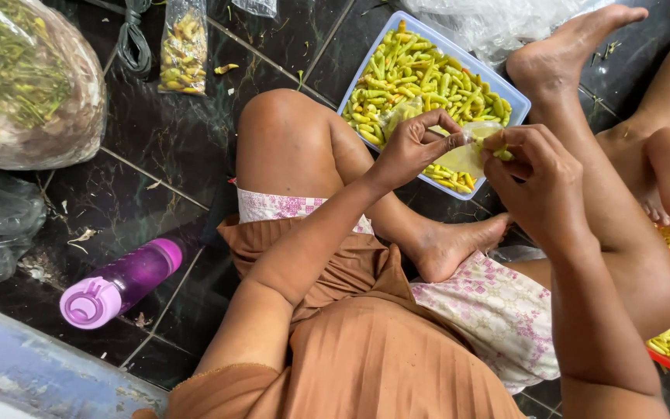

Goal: The person packages chili peppers by hand, taking them from a plastic container and placing them into individual plastic bags, then tying the bags closed.

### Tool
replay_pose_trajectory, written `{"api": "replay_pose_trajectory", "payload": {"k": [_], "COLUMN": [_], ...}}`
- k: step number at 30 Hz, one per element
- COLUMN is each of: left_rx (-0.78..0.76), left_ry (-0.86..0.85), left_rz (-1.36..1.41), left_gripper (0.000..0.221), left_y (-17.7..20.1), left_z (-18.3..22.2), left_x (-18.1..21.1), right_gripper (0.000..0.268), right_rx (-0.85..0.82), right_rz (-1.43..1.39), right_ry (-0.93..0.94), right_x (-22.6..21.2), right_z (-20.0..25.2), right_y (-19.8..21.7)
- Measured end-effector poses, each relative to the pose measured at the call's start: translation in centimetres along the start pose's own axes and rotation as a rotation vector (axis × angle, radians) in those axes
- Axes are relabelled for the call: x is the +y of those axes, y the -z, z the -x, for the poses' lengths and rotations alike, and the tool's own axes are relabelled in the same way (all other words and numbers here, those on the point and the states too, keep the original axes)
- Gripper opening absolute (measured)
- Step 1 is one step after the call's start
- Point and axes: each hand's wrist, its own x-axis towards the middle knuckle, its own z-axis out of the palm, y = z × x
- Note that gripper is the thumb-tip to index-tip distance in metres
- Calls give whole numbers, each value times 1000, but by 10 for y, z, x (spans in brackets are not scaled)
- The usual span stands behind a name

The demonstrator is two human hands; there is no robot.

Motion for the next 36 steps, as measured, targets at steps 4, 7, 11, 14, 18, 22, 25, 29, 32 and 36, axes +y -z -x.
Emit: {"api": "replay_pose_trajectory", "payload": {"k": [4,7,11,14,18,22,25,29,32,36], "left_rx": [-6,3,-3,7,-2,-5,16,7,41,43], "left_ry": [-16,-39,-50,-67,-56,-40,-43,-137,-95,-26], "left_rz": [-38,-28,-8,28,33,-15,-34,-67,-132,-118], "left_gripper": [15,15,15,14,16,15,16,15,12,10], "left_y": [3,3,5,10,8,4,6,9,24,16], "left_z": [3,4,5,4,6,7,8,5,-3,6], "left_x": [5,9,-1,-4,-4,3,9,9,-22,13], "right_gripper": [15,15,11,4,5,23,26,35,40,33], "right_rx": [-119,-159,-75,-93,-146,-273,-350,-406,-404,-384], "right_rz": [-56,-115,-336,-427,-417,-30,22,180,188,102], "right_ry": [-198,-351,-414,-359,-369,-373,-376,-318,-206,-53], "right_x": [-7,-21,-11,-7,3,4,-10,-14,10,1], "right_z": [-7,-16,-18,-20,-24,-30,-36,-34,-28,-34], "right_y": [8,11,-10,-16,-17,-8,1,8,-8,-13]}}
